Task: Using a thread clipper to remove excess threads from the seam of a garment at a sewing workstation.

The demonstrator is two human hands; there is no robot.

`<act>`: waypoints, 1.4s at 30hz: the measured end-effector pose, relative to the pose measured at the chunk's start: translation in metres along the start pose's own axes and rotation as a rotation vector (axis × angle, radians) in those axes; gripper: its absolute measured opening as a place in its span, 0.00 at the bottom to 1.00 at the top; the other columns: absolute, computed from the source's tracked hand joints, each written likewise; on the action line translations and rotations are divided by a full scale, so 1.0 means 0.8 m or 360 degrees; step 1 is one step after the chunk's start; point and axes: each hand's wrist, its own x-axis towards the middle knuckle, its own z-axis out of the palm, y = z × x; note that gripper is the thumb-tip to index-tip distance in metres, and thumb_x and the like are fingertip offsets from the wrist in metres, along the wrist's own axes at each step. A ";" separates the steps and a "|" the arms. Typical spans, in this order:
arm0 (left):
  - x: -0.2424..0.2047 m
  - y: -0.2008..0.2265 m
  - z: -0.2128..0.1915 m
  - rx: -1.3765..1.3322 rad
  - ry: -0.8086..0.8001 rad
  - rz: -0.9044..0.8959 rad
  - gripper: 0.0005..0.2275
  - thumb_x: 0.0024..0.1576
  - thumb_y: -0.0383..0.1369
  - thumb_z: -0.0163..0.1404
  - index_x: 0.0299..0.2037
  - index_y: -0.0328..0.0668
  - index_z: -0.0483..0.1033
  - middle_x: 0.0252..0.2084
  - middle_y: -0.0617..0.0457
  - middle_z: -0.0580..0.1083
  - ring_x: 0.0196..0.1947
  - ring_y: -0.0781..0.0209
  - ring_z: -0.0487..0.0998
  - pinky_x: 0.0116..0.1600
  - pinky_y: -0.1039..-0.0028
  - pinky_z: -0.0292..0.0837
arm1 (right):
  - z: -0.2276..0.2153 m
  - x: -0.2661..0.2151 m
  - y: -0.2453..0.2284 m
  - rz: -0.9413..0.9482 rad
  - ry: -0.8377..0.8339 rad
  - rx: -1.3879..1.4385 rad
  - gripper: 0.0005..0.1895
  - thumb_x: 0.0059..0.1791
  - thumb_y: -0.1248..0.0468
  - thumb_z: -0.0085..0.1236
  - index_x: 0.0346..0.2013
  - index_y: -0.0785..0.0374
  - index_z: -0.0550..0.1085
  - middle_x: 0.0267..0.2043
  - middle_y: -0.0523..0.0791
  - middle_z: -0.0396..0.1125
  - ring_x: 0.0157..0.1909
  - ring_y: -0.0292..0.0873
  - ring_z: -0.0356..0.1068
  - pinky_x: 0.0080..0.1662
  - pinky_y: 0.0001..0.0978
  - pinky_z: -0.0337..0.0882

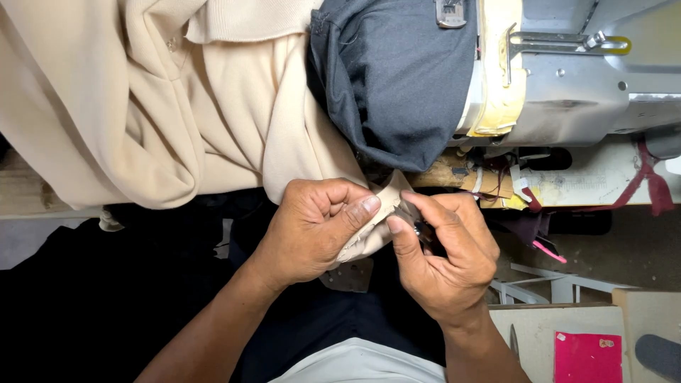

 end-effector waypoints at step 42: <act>0.002 -0.005 -0.022 -0.0116 -0.0219 -0.0184 0.09 0.61 0.29 0.52 0.35 0.27 0.80 0.26 0.50 0.78 0.20 0.72 0.71 0.26 0.84 0.67 | -0.309 -0.210 0.314 0.0719 0.0248 0.1579 0.05 0.58 0.55 0.46 0.37 0.40 0.67 0.14 0.24 0.47 0.16 0.18 0.43 0.26 0.04 0.48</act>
